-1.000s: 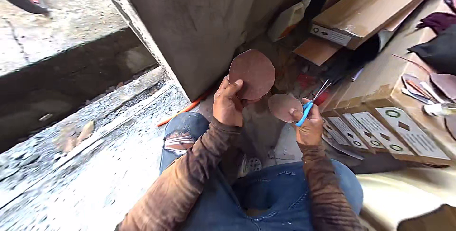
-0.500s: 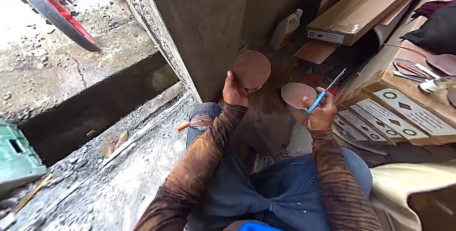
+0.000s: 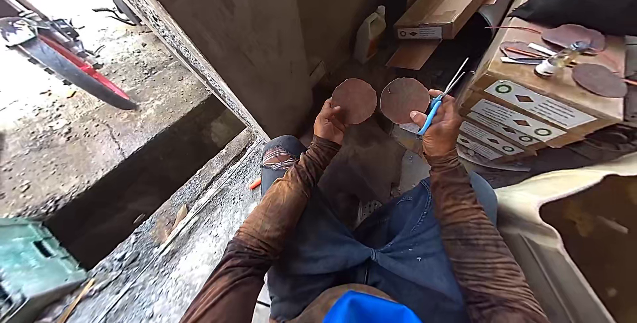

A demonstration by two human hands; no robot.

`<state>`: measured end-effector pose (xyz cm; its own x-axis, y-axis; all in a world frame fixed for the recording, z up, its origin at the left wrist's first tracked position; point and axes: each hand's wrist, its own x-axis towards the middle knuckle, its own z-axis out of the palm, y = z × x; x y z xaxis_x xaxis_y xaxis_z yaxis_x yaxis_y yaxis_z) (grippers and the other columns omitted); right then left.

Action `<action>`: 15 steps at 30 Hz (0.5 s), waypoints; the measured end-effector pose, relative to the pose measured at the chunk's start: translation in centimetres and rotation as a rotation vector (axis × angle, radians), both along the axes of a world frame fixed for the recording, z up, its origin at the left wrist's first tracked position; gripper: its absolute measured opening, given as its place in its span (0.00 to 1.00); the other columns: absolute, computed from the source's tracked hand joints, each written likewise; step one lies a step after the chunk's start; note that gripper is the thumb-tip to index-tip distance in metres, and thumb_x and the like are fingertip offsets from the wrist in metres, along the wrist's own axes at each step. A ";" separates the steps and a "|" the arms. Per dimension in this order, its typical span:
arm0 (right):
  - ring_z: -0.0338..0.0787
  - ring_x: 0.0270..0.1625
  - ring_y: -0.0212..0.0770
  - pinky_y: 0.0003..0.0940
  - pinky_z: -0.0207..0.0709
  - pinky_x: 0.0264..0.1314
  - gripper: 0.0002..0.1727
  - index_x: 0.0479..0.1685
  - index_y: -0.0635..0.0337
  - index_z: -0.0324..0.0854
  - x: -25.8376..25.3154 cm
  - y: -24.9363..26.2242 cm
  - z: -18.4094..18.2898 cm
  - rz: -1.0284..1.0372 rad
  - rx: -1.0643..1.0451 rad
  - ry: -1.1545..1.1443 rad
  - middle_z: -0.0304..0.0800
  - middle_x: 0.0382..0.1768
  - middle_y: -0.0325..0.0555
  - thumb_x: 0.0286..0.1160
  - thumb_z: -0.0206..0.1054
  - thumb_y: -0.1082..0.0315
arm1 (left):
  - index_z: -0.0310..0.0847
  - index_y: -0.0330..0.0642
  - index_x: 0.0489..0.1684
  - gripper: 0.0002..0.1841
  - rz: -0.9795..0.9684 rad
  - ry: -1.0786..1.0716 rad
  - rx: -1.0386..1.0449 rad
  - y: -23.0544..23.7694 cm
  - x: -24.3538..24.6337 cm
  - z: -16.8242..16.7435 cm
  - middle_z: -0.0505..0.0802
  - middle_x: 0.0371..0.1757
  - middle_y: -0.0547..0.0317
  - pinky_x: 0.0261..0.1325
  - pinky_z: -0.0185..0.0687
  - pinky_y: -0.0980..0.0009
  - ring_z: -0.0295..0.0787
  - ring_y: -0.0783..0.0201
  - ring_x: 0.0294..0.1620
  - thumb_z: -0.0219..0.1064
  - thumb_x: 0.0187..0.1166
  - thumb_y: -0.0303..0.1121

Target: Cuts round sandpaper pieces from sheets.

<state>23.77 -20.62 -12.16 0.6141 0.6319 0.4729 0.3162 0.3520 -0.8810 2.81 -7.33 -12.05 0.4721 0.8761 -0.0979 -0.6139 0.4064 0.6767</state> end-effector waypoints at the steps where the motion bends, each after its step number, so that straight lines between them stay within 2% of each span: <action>1: 0.90 0.61 0.41 0.38 0.90 0.58 0.42 0.78 0.61 0.68 0.0 -0.1 -0.1 0.003 -0.006 -0.006 0.83 0.65 0.50 0.55 0.76 0.83 | 0.76 0.48 0.66 0.17 -0.009 0.016 0.008 0.0 0.2 -0.3 0.90 0.54 0.52 0.50 0.89 0.52 0.90 0.55 0.48 0.48 0.86 0.31; 3: 0.91 0.60 0.41 0.38 0.91 0.56 0.42 0.79 0.60 0.68 0.0 -0.3 -0.3 0.016 -0.026 -0.014 0.84 0.65 0.51 0.56 0.77 0.82 | 0.76 0.45 0.65 0.16 -0.019 0.035 0.011 0.1 0.6 -0.9 0.90 0.54 0.51 0.50 0.89 0.51 0.90 0.54 0.49 0.48 0.86 0.27; 5: 0.92 0.58 0.41 0.38 0.92 0.54 0.43 0.80 0.58 0.67 -0.2 -0.5 -0.3 0.039 -0.046 -0.022 0.84 0.65 0.50 0.56 0.76 0.82 | 0.77 0.50 0.67 0.16 -0.036 0.091 0.042 0.0 0.7 -1.3 0.90 0.54 0.55 0.50 0.89 0.56 0.91 0.59 0.48 0.50 0.86 0.30; 6: 0.92 0.56 0.41 0.37 0.92 0.52 0.43 0.80 0.57 0.67 -0.4 -0.5 -0.3 0.051 -0.057 -0.021 0.85 0.64 0.50 0.56 0.76 0.82 | 0.78 0.49 0.66 0.16 -0.030 0.087 0.039 0.0 0.8 -1.4 0.91 0.53 0.55 0.50 0.90 0.56 0.91 0.59 0.48 0.50 0.86 0.29; 9: 0.94 0.46 0.40 0.36 0.93 0.42 0.43 0.80 0.55 0.68 -1.2 -0.4 -0.3 0.072 -0.119 -0.060 0.85 0.63 0.49 0.56 0.75 0.83 | 0.75 0.40 0.67 0.16 -0.024 0.038 -0.013 0.0 1.1 -1.1 0.89 0.55 0.48 0.55 0.88 0.50 0.89 0.53 0.52 0.47 0.87 0.25; 11: 0.93 0.39 0.39 0.37 0.93 0.39 0.43 0.81 0.55 0.67 -1.8 -0.4 -0.4 0.078 -0.164 -0.101 0.84 0.64 0.50 0.58 0.76 0.82 | 0.75 0.41 0.67 0.16 -0.040 0.046 -0.007 -0.1 1.2 -1.1 0.89 0.56 0.48 0.55 0.87 0.51 0.89 0.54 0.53 0.46 0.89 0.27; 15: 0.94 0.36 0.40 0.37 0.93 0.37 0.43 0.81 0.53 0.68 -2.7 -0.1 -0.4 0.108 -0.207 -0.086 0.87 0.61 0.52 0.58 0.76 0.82 | 0.75 0.40 0.69 0.16 -0.086 0.057 -0.013 -0.2 1.1 -1.2 0.89 0.57 0.47 0.57 0.87 0.50 0.89 0.52 0.53 0.48 0.89 0.29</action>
<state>21.11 -20.73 -12.51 0.5009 0.7807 0.3738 0.3633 0.2023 -0.9094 3.96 -7.53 -13.28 0.5391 0.8309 -0.1378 -0.5371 0.4651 0.7037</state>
